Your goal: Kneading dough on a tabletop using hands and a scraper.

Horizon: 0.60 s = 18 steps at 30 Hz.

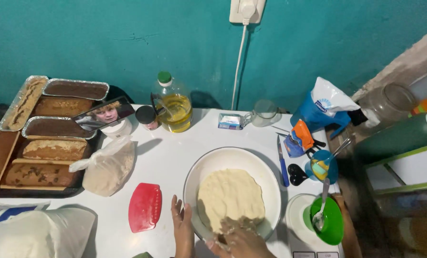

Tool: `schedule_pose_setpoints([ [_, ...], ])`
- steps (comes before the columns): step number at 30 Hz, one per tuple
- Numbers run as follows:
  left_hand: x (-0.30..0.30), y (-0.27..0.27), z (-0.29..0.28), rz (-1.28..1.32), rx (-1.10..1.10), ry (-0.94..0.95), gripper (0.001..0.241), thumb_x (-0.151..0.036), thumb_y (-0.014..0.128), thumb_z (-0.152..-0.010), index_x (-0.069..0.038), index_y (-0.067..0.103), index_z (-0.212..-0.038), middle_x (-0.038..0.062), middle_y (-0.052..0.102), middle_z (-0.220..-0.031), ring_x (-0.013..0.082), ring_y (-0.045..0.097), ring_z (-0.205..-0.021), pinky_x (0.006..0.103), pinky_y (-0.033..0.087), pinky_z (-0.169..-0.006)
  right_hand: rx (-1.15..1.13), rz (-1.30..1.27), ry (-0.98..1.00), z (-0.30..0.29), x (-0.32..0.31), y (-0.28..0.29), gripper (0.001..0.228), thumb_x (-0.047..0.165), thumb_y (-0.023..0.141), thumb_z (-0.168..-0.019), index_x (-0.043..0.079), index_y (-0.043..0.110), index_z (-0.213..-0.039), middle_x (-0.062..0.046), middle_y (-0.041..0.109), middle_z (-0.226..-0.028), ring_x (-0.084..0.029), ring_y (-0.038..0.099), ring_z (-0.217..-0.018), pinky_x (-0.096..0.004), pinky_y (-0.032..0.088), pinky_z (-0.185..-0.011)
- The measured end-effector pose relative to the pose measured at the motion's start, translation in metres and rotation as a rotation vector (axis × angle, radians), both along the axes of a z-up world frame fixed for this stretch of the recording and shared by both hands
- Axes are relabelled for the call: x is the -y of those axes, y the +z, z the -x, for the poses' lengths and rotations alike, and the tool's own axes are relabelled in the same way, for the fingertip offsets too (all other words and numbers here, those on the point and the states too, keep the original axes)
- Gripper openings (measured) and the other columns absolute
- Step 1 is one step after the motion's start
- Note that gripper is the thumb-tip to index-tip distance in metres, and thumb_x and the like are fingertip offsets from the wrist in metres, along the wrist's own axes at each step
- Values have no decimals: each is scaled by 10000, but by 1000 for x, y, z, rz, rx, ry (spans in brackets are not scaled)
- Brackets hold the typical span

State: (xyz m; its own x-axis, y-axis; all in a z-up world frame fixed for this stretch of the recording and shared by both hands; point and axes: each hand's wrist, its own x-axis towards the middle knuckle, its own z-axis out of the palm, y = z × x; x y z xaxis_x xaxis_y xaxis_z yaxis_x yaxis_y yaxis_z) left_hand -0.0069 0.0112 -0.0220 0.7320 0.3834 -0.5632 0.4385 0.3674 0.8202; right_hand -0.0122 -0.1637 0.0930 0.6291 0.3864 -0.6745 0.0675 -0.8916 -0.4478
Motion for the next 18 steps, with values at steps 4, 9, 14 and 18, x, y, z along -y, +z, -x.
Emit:
schedule_pose_setpoints([
  [4, 2, -3, 6, -9, 35, 27, 697, -353, 538, -979, -243, 266, -1611, 137, 315, -1649, 291, 389, -1481, 414, 333, -1175, 6, 64, 210, -5, -1, -13, 732, 651, 273, -1038, 113, 561, -1442, -109, 310, -1664, -384, 189, -1553, -626, 44, -1231],
  [9, 9, -11, 3, 73, 133, 22, 650, -323, 527, -990, -231, 306, -1594, 107, 288, -1672, 241, 349, -1504, 387, 310, -1178, 133, -119, 11, -40, -11, -23, 700, 628, 308, -1039, 117, 613, -1409, -117, 604, -1452, -317, 489, -1426, -480, 336, -1250],
  [14, 19, 2, -9, 214, 175, 149, 628, -245, 488, -987, -236, 349, -1600, 190, 462, -1566, 312, 515, -1344, 435, 423, -1098, 516, -173, 311, -59, -23, -45, 629, 473, 362, -982, 101, 590, -1436, -130, 380, -1638, -376, 156, -1529, -656, -34, -1130],
  [18, 9, 9, -15, 39, 230, 54, 611, -202, 502, -998, -196, 339, -1587, 88, 333, -1642, 199, 382, -1451, 368, 319, -1159, 310, 13, 379, -32, -17, -20, 527, 454, 326, -996, 208, 739, -1211, -41, 421, -1587, -264, 135, -1590, -632, -100, -1262],
])
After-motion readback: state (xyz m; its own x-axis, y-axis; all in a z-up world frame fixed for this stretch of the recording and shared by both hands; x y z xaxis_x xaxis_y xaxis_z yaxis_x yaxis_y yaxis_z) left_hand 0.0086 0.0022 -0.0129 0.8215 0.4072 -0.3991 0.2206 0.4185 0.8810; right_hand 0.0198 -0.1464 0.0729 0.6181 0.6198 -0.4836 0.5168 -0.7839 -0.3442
